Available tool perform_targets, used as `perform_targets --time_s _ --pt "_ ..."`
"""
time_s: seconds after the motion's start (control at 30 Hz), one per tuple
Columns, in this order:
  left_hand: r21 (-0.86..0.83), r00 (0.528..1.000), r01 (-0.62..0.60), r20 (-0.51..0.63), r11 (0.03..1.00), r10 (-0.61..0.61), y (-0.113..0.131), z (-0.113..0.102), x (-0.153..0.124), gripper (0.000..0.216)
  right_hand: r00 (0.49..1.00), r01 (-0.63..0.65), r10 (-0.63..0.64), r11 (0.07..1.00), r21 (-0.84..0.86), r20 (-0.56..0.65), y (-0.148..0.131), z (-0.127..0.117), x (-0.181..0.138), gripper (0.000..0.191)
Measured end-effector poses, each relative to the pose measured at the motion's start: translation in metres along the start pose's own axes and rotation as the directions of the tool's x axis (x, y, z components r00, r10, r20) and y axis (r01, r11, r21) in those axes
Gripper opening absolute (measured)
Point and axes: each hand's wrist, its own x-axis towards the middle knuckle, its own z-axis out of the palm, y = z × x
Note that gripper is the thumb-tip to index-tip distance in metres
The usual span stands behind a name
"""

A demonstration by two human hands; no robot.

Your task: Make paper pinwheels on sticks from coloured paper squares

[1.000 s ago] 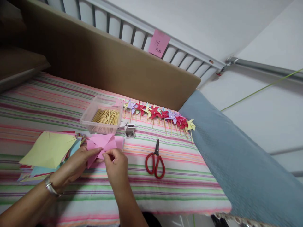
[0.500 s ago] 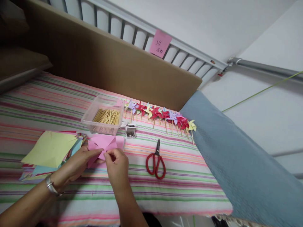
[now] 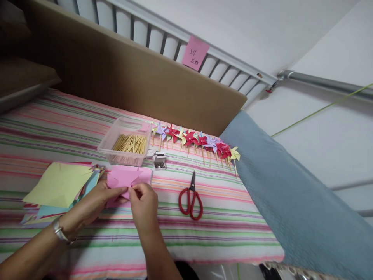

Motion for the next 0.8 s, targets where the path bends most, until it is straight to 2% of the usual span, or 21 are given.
perform_targets --time_s 0.17,0.23,0.3,0.37,0.43,0.57,0.67,0.8 --pt "0.087 0.996 -0.016 -0.082 0.996 0.024 0.001 -0.005 0.003 0.012 0.997 -0.065 0.066 0.997 0.04 -0.036 0.0 -0.007 0.008 0.008" --pt "0.085 0.999 0.01 -0.054 0.996 -0.005 0.003 -0.008 0.003 0.011 0.987 -0.15 0.158 0.973 0.173 -0.033 -0.001 -0.013 0.012 0.025" --pt "0.081 0.999 0.046 -0.009 0.996 -0.045 0.004 -0.01 0.002 0.013 0.965 -0.261 0.237 0.889 0.375 0.108 -0.003 -0.017 0.015 0.044" --pt "0.085 0.997 0.071 0.028 0.994 -0.073 0.004 -0.01 0.001 0.016 0.923 -0.368 0.238 0.777 0.511 0.302 -0.004 -0.017 0.014 0.047" --pt "0.089 0.994 0.084 0.056 0.992 -0.09 0.003 -0.008 0.0 0.017 0.894 -0.421 0.235 0.728 0.541 0.381 -0.004 -0.014 0.012 0.046" --pt "0.137 0.991 0.112 0.062 0.984 -0.121 -0.001 -0.007 -0.001 0.01 0.902 -0.424 0.296 0.741 0.521 0.314 -0.004 -0.009 0.007 0.056" --pt "0.167 0.99 0.121 0.044 0.978 -0.13 -0.005 -0.008 0.002 0.013 0.904 -0.421 0.312 0.761 0.494 0.291 -0.004 -0.009 0.008 0.057" --pt "0.036 0.994 0.09 0.059 0.995 -0.092 -0.005 -0.007 0.004 0.02 0.921 -0.389 0.319 0.738 0.552 0.222 0.001 -0.01 0.012 0.057"
